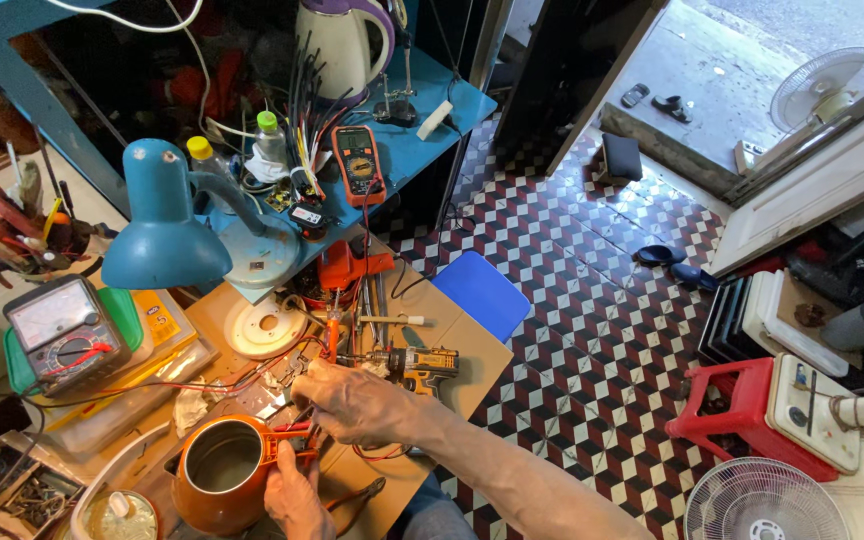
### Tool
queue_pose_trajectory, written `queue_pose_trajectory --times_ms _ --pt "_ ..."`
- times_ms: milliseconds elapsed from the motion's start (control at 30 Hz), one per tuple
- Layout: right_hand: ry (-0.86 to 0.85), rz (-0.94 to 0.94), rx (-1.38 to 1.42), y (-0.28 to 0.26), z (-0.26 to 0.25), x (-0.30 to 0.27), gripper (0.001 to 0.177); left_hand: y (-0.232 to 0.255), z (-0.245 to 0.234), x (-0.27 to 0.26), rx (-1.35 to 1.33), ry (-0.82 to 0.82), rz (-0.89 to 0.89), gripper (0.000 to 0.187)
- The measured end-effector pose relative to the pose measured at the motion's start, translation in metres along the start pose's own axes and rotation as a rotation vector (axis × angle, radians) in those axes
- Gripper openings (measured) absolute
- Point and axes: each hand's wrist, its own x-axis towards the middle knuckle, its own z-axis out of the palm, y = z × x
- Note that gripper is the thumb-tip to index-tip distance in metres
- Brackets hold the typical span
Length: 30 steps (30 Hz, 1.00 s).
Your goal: The person repairs an orange electric kettle by using a cordless drill to remove screws, then uses a screwdriver and pliers to adjust internal components and wires. The person repeatedly repositions the kettle and manipulates the handle and internal parts throughout the process.
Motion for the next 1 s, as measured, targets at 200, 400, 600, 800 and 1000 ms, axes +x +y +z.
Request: queue_pose_trajectory --times_ms 200,400,600,800,1000 --pt "-0.035 0.1 -0.315 0.001 0.002 0.006 0.017 0.003 0.009 0.007 -0.064 -0.005 0.002 0.043" --pt "-0.004 0.146 -0.091 0.019 -0.008 0.014 0.029 0.002 0.021 0.001 -0.109 -0.06 0.011 0.045" --pt "-0.23 0.615 -0.125 0.03 -0.01 0.017 0.024 0.005 0.021 -0.005 -0.091 -0.056 0.017 0.046" --pt "-0.094 0.231 -0.135 0.031 0.004 0.021 0.018 -0.007 0.012 -0.002 0.013 -0.006 -0.029 0.047" --pt "-0.034 0.239 -0.024 0.03 0.0 0.0 0.023 -0.005 0.003 0.006 -0.049 -0.137 -0.07 0.05"
